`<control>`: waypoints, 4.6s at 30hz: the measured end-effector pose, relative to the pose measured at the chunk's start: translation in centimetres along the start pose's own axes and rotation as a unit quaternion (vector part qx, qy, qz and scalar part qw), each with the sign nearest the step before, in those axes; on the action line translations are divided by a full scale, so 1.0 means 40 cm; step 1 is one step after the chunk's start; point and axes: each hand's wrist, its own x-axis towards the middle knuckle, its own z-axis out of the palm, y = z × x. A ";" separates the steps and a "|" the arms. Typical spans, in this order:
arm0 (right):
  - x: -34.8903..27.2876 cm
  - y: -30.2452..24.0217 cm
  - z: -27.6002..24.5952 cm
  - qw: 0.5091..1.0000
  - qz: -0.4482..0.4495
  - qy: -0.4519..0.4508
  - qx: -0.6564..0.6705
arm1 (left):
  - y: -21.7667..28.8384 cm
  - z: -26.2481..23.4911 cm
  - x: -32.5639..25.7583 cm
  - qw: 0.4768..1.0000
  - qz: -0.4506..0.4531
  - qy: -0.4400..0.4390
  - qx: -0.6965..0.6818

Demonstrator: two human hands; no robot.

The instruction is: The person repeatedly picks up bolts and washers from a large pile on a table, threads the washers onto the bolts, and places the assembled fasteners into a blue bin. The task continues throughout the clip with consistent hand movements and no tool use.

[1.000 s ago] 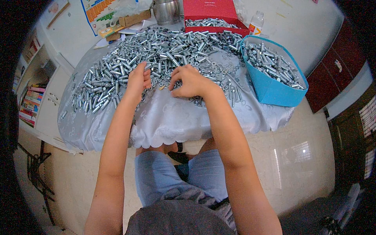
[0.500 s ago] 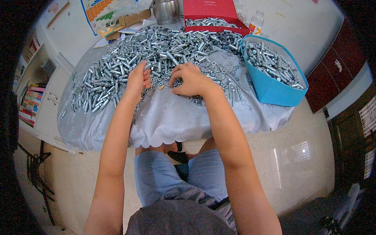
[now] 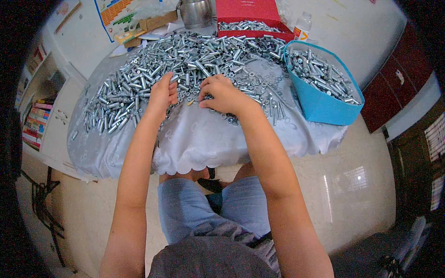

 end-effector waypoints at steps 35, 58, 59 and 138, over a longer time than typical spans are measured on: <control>0.042 -0.034 0.016 0.908 0.078 0.161 0.380 | -0.016 0.002 -0.006 0.991 0.056 -0.076 0.092; 0.034 -0.036 -0.005 0.922 0.118 0.136 0.344 | -0.035 0.000 0.009 0.981 0.103 -0.070 0.147; 0.034 -0.036 -0.003 0.922 0.112 0.144 0.342 | -0.038 0.003 0.010 0.982 0.101 -0.070 0.142; 0.027 -0.088 -0.007 0.925 0.104 0.198 0.309 | -0.027 0.000 -0.003 0.984 0.096 -0.071 0.135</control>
